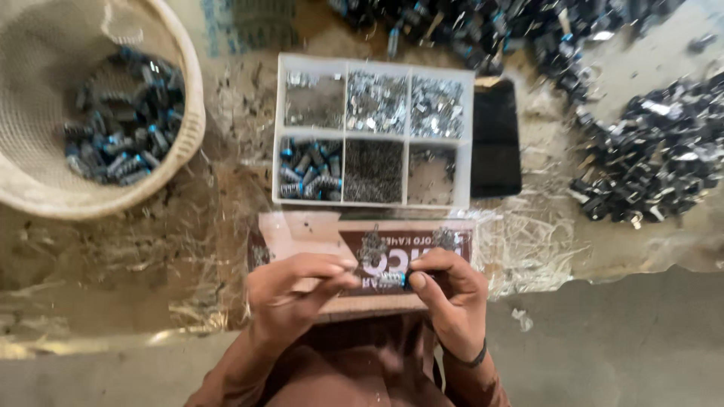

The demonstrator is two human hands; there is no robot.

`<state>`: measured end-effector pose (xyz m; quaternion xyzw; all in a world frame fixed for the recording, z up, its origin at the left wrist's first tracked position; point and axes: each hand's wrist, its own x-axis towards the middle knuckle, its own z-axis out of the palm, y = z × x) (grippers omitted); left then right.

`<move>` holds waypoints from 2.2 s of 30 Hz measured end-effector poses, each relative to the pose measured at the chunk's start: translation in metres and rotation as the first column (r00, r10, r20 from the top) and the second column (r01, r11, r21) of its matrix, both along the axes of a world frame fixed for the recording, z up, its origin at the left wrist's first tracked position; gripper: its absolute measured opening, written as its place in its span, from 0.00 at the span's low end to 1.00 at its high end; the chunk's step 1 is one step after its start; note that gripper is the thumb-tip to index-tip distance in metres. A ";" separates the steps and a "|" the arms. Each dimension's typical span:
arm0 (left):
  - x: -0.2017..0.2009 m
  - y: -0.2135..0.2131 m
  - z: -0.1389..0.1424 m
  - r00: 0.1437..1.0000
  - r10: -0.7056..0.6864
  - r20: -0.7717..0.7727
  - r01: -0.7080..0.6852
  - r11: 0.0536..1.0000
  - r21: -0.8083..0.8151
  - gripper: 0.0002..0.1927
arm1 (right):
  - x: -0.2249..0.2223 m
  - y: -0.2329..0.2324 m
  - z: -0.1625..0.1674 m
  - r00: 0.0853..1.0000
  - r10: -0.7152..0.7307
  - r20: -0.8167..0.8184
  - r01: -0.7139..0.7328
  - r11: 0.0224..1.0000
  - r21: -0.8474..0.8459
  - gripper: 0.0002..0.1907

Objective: The person picks small blue plastic clip bodies and metal clamp parts from a compartment organizer box and assembles them together by hand, pressing the parts to fit. Finished assembled keychain clamps are placed on the box lid and nearby surface.

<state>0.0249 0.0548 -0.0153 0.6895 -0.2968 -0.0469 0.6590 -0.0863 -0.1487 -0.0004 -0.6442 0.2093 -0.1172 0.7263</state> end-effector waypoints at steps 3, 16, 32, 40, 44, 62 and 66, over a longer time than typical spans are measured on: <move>0.009 0.015 -0.005 0.985 0.134 -0.107 -0.143 0.987 -0.078 0.11 | 0.011 -0.014 0.011 0.908 0.407 0.101 -0.398 0.912 -0.101 0.04; 0.005 0.037 -0.009 0.926 0.171 -0.336 -0.229 0.963 -0.142 0.06 | 0.059 -0.029 0.024 0.934 -0.062 0.351 0.093 0.993 -0.073 0.24; 0.005 0.031 0.010 0.961 0.034 0.273 -0.140 0.915 0.379 0.08 | -0.022 0.037 -0.010 0.950 0.303 -0.067 -0.181 0.367 -0.913 0.16; -0.029 0.019 -0.005 0.863 -0.122 0.489 -0.197 0.811 0.551 0.15 | -0.031 0.026 -0.021 0.980 0.198 0.003 -0.070 0.362 -0.929 0.15; -0.033 0.004 -0.011 0.850 -0.149 0.505 -0.188 0.810 0.556 0.15 | -0.040 0.019 -0.025 0.993 0.116 0.036 -0.013 0.399 -0.917 0.14; 0.000 -0.013 -0.009 0.904 -0.024 0.426 -0.216 0.835 0.506 0.20 | -0.044 0.016 -0.029 0.998 0.040 -0.058 -0.069 0.401 -0.914 0.18; 0.003 0.001 0.001 0.895 0.056 0.443 -0.308 0.795 0.523 0.18 | -0.044 0.018 -0.030 0.997 0.051 -0.060 -0.075 0.379 -0.922 0.19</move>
